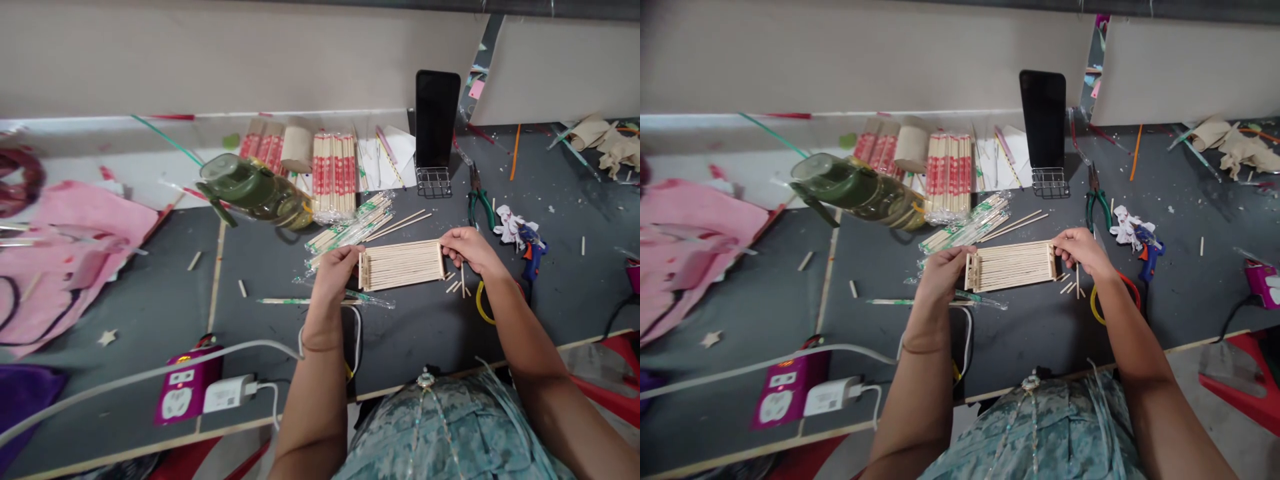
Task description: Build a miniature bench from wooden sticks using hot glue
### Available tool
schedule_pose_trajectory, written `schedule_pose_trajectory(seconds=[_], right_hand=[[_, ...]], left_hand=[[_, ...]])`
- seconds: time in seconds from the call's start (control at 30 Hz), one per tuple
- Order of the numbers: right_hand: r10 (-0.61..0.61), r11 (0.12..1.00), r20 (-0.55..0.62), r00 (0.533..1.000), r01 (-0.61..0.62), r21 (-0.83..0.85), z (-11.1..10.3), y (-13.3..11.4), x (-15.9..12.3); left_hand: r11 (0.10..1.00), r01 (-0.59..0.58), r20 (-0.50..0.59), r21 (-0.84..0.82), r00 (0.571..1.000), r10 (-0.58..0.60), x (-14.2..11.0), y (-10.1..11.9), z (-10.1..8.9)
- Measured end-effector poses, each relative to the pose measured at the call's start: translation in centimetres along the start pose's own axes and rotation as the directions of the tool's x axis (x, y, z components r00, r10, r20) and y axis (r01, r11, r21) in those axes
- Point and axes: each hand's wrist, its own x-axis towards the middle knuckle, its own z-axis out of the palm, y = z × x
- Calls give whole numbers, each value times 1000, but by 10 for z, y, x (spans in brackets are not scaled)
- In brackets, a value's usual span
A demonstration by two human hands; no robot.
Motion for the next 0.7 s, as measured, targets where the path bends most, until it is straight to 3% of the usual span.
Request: schedule_pose_trajectory(seconds=[0.7], right_hand=[[9,1000,-11,1000,-9,17,-5,-5,0]], left_hand=[[997,-10,33,-71,999,13,5,2,8]])
